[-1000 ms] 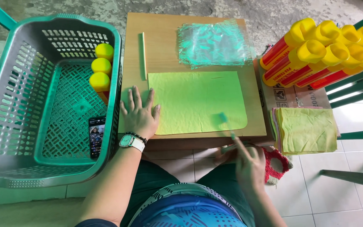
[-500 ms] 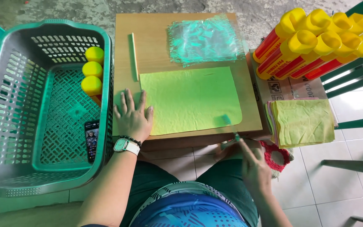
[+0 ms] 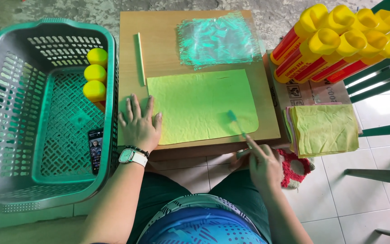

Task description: The person places a sheet of yellow paper on a wooden table and uses a toothbrush to apply a substance to its surface. They then fold the paper in half and continue to brush the folded sheet.

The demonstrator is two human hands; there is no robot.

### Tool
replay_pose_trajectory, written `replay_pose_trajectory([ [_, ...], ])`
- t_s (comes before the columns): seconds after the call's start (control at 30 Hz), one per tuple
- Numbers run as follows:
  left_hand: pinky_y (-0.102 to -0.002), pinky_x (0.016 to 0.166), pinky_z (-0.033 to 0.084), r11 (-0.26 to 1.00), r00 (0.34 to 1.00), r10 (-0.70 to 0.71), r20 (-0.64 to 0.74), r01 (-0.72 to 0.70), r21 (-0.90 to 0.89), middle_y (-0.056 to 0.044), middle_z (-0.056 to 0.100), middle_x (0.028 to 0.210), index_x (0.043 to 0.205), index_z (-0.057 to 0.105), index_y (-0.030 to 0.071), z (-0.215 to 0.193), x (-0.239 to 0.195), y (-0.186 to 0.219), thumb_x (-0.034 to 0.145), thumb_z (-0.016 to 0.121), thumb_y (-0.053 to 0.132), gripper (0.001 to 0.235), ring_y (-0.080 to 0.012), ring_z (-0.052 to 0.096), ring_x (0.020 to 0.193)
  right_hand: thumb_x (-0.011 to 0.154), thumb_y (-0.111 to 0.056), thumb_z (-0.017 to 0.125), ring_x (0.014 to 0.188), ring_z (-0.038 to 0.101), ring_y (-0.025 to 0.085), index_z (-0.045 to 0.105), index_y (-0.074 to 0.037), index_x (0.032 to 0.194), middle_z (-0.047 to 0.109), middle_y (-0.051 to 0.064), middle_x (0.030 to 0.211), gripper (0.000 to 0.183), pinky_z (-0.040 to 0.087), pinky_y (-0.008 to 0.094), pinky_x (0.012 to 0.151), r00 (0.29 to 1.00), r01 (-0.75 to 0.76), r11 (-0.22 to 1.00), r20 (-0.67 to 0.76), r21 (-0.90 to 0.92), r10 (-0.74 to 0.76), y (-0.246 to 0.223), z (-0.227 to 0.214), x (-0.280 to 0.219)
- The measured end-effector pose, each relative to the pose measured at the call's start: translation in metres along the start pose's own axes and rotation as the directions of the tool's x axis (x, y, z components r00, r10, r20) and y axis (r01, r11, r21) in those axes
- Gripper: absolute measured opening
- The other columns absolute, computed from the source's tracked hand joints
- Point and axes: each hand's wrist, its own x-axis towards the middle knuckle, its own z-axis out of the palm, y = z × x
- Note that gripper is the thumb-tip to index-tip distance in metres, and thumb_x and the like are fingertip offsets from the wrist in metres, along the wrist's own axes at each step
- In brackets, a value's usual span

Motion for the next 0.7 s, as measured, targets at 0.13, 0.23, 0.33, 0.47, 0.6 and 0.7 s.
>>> replay_pose_trajectory([
  [0.13,-0.067,0.116,0.013,1.000,1.000,-0.007,0.001,0.007,0.001,-0.024,0.016,0.168,0.161,0.033,0.028,0.001,-0.001,0.000,0.106,0.031,0.052,0.060,-0.0419,0.014,0.156,0.103,-0.022,0.049,0.079,0.068,0.022,0.058,-0.049,0.145,0.067,0.001,0.096,0.051,0.057,0.040,0.082,0.987,-0.162,0.983,0.008,0.082,0.162,0.020,-0.007,0.000],
  [0.23,-0.067,0.117,0.013,1.000,1.000,-0.008,0.005,0.008,0.015,-0.024,0.014,0.169,0.161,0.032,0.029,0.003,0.000,-0.001,0.106,0.030,0.052,0.060,-0.0413,0.013,0.156,0.103,-0.021,0.051,0.086,0.070,0.034,0.058,-0.039,0.149,0.063,0.008,0.099,0.050,0.058,0.048,0.079,0.984,-0.168,0.986,-0.055,-0.021,0.167,0.030,-0.004,0.000],
  [0.33,-0.068,0.116,0.014,1.000,1.000,0.001,-0.011,-0.001,0.011,-0.024,0.016,0.168,0.161,0.032,0.028,0.003,0.000,-0.001,0.106,0.031,0.051,0.060,-0.0420,0.014,0.156,0.106,-0.016,0.049,0.082,0.069,0.032,0.061,-0.034,0.148,0.063,0.011,0.098,0.047,0.059,0.044,0.077,0.979,-0.151,0.986,-0.131,0.066,0.159,0.018,0.003,0.003],
  [0.47,-0.068,0.116,0.015,1.000,1.000,-0.002,-0.003,0.002,0.013,-0.024,0.015,0.168,0.161,0.033,0.028,0.001,-0.001,0.000,0.106,0.031,0.051,0.060,-0.0417,0.014,0.155,0.101,-0.023,0.052,0.081,0.069,0.028,0.061,-0.045,0.142,0.062,0.003,0.091,0.047,0.059,0.043,0.075,0.998,-0.061,0.993,-0.029,0.105,0.064,0.005,0.008,0.007],
  [0.6,-0.068,0.116,0.015,1.000,1.000,-0.005,0.003,0.005,0.018,-0.023,0.015,0.168,0.161,0.033,0.027,0.000,0.001,0.001,0.106,0.032,0.051,0.060,-0.0415,0.014,0.155,0.105,-0.020,0.051,0.079,0.068,0.029,0.059,-0.036,0.148,0.060,0.007,0.094,0.047,0.058,0.043,0.070,0.988,-0.117,0.993,-0.101,-0.017,0.114,0.047,0.014,0.024],
  [0.7,-0.067,0.116,0.015,1.000,1.000,-0.011,0.004,0.011,0.017,-0.022,0.016,0.168,0.160,0.033,0.028,0.001,0.002,0.000,0.105,0.032,0.051,0.060,-0.0409,0.013,0.156,0.103,-0.019,0.052,0.081,0.068,0.033,0.065,-0.034,0.142,0.063,0.008,0.092,0.044,0.057,0.045,0.075,0.997,-0.023,0.975,-0.066,0.222,0.038,0.037,-0.005,0.029],
])
